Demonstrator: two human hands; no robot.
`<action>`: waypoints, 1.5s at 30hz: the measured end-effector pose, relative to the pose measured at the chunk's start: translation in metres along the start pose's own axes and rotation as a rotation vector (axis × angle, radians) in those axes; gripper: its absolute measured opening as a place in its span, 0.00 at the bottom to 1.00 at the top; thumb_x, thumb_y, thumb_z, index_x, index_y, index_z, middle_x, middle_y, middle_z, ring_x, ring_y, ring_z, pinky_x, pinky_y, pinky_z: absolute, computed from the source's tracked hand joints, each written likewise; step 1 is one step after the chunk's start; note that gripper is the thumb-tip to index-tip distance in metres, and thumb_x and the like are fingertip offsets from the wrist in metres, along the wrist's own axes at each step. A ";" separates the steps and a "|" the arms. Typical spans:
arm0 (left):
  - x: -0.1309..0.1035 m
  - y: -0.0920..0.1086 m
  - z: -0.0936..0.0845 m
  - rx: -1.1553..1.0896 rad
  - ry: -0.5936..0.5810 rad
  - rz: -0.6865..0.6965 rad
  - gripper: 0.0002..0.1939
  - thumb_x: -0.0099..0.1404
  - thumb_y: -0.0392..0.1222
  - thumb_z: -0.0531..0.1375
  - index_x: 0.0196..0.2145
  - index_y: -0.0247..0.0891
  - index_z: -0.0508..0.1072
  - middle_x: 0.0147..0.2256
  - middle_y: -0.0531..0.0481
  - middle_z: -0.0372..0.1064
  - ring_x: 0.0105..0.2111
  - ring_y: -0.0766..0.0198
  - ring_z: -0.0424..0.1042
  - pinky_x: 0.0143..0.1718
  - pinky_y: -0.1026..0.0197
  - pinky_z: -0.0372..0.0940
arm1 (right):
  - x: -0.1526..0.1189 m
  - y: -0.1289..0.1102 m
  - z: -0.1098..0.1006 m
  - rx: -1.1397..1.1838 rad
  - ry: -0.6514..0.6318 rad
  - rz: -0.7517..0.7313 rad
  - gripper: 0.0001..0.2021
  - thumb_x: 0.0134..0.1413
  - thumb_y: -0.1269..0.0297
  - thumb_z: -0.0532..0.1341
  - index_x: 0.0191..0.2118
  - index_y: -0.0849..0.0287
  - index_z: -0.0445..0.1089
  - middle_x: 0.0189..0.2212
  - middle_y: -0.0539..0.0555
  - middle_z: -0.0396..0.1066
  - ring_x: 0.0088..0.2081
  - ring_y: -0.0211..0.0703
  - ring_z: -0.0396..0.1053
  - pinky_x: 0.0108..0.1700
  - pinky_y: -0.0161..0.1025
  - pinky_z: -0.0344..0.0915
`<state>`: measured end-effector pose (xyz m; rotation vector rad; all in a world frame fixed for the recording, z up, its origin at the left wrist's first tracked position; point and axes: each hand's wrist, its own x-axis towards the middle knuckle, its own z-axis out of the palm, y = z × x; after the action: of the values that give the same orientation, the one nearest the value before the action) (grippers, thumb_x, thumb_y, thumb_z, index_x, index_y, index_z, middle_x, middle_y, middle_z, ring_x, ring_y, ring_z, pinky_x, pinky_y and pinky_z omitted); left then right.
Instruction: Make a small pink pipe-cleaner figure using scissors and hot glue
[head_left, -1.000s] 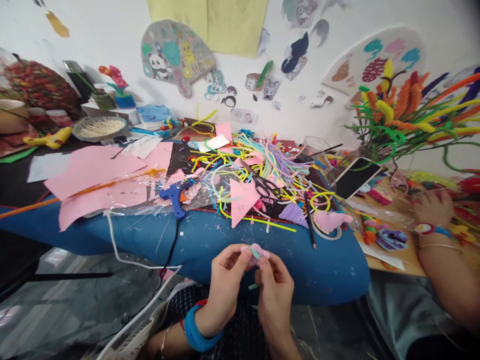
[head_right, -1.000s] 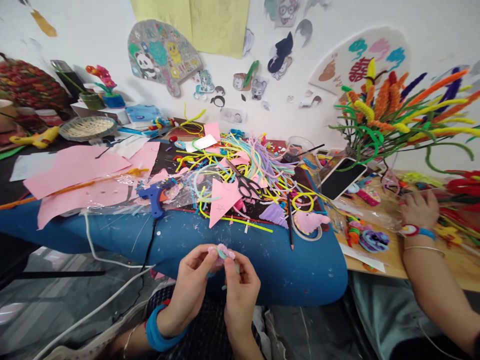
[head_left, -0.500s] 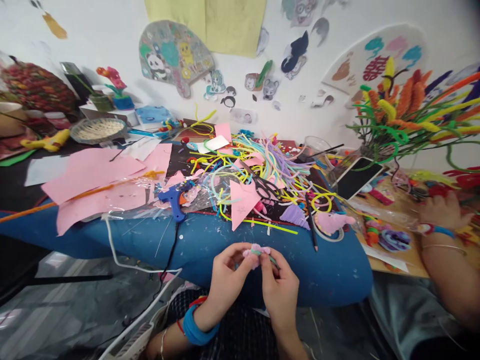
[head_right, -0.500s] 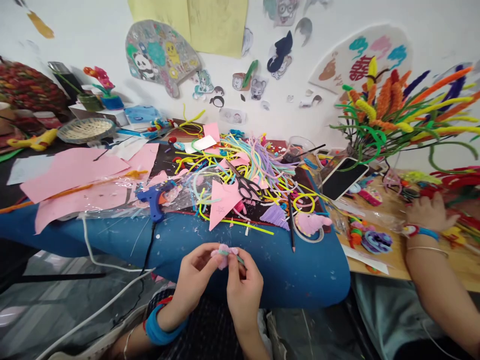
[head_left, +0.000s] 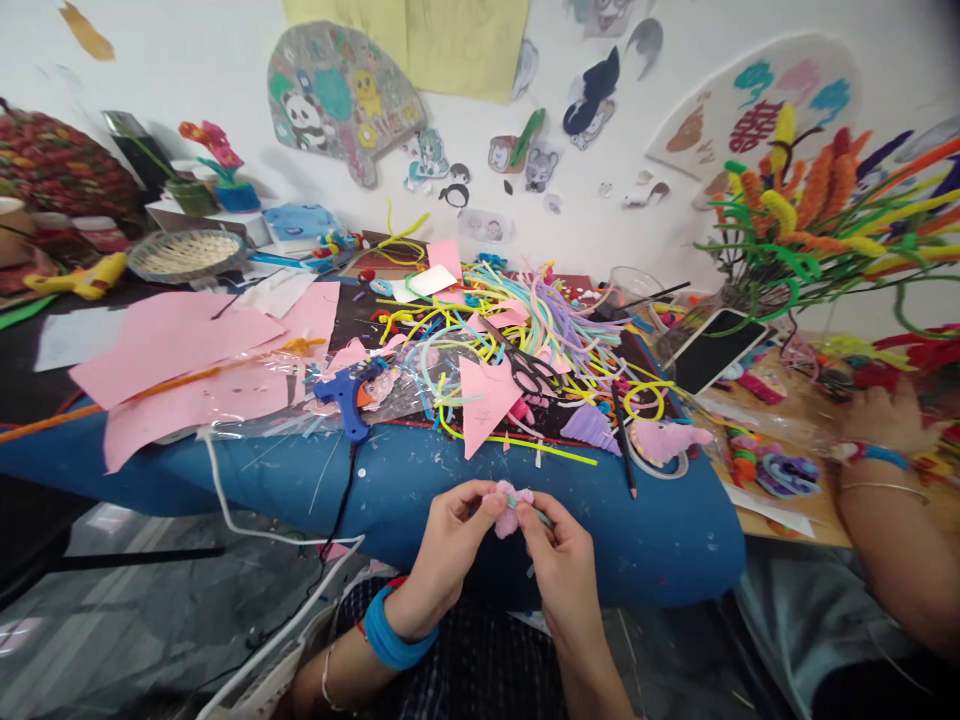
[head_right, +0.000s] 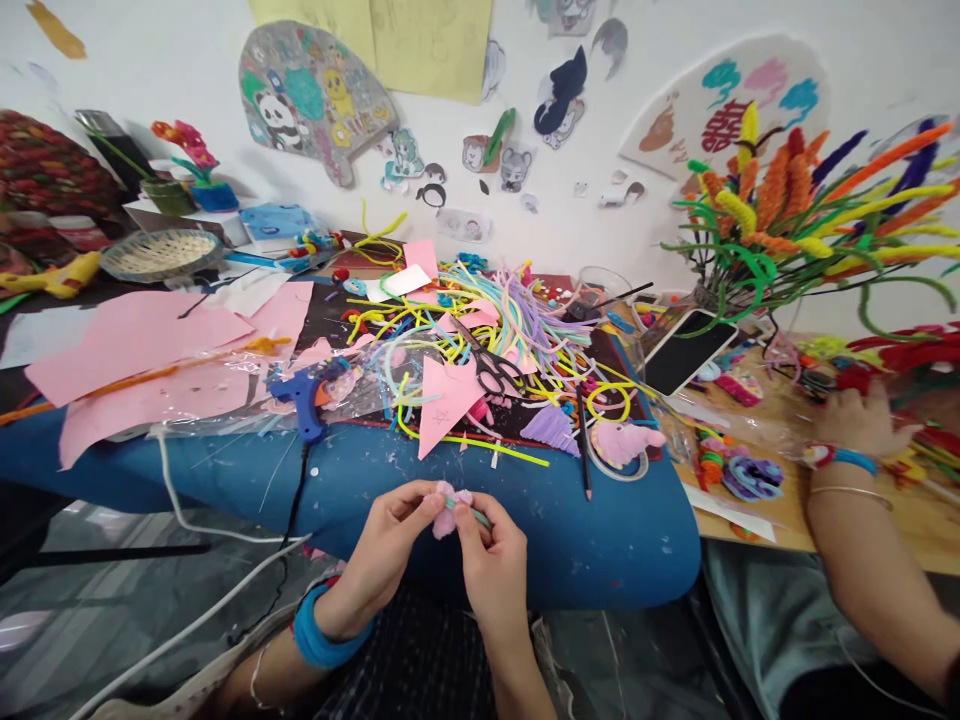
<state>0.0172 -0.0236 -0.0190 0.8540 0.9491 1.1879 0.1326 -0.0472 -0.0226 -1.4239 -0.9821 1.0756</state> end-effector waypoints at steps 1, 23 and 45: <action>-0.001 0.000 0.001 -0.011 0.012 -0.007 0.09 0.59 0.43 0.65 0.31 0.33 0.78 0.24 0.51 0.72 0.27 0.67 0.67 0.35 0.65 0.64 | 0.000 0.001 0.002 0.022 0.030 -0.001 0.14 0.52 0.54 0.63 0.34 0.62 0.74 0.20 0.47 0.64 0.19 0.31 0.52 0.20 0.30 0.51; 0.012 0.030 -0.019 0.247 -0.481 -0.151 0.12 0.59 0.45 0.63 0.25 0.34 0.78 0.22 0.48 0.73 0.21 0.66 0.68 0.25 0.65 0.64 | 0.037 0.002 -0.036 -0.143 -0.659 -0.001 0.11 0.48 0.57 0.65 0.25 0.61 0.75 0.21 0.49 0.73 0.24 0.38 0.65 0.29 0.34 0.61; 0.001 0.021 -0.023 1.125 -0.325 0.332 0.15 0.63 0.37 0.56 0.19 0.38 0.75 0.19 0.50 0.69 0.18 0.65 0.63 0.22 0.63 0.49 | 0.009 -0.026 -0.022 -0.583 -0.380 -0.111 0.11 0.58 0.61 0.57 0.28 0.55 0.73 0.26 0.50 0.75 0.29 0.44 0.70 0.32 0.35 0.60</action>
<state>-0.0110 -0.0182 -0.0087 2.0906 1.2153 0.6616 0.1558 -0.0416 0.0029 -1.6232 -1.7339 1.0425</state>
